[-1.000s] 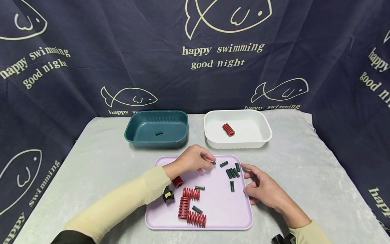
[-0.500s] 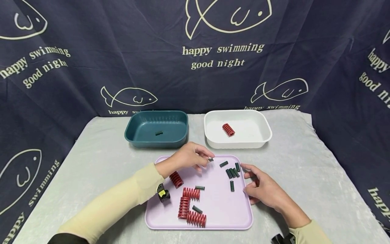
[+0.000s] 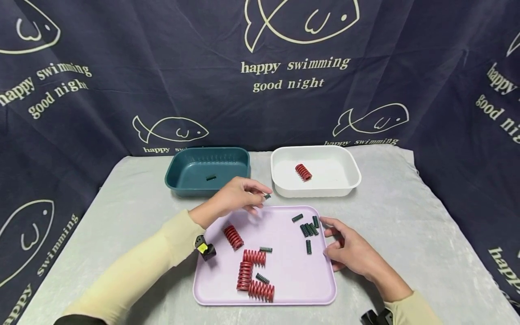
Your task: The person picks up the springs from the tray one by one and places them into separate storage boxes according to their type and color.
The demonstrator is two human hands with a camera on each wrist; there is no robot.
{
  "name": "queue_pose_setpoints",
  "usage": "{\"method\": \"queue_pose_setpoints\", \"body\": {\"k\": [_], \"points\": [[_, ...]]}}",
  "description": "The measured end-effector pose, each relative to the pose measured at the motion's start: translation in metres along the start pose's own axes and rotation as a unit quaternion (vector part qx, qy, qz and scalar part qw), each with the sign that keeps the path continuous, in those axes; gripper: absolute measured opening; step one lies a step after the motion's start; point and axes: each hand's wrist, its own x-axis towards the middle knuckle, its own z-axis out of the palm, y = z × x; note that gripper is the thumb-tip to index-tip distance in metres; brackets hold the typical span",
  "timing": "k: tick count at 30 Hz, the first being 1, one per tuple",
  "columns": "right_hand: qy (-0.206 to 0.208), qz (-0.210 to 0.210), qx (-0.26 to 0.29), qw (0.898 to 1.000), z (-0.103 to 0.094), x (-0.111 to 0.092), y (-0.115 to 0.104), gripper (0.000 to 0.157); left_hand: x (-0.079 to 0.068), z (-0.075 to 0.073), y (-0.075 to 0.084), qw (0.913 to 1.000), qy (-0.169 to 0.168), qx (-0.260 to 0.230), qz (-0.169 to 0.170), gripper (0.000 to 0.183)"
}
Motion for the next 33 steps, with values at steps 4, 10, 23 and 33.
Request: {"method": "queue_pose_setpoints", "body": {"k": [4, 10, 23, 33], "points": [[-0.002, 0.0, 0.001, 1.0, 0.0, 0.0, 0.0, 0.082, 0.0, -0.013, 0.005, 0.9999, 0.008, -0.011, -0.008, 0.032], [-0.002, -0.002, 0.002, 1.0, -0.001, 0.001, 0.0, 0.082, 0.0, -0.031, 0.013, 0.9994, 0.029, -0.019, -0.005, 0.028], [0.002, -0.011, -0.003, 1.0, -0.001, 0.0, 0.001, 0.081, 0.0, -0.071, 0.02, 0.9971, 0.069, -0.003, -0.031, 0.03], [0.002, -0.012, 0.0, 1.0, 0.0, 0.0, 0.002, 0.08, 0.006, -0.099, 0.014, 0.9939, 0.091, -0.009, -0.062, 0.036]]}}
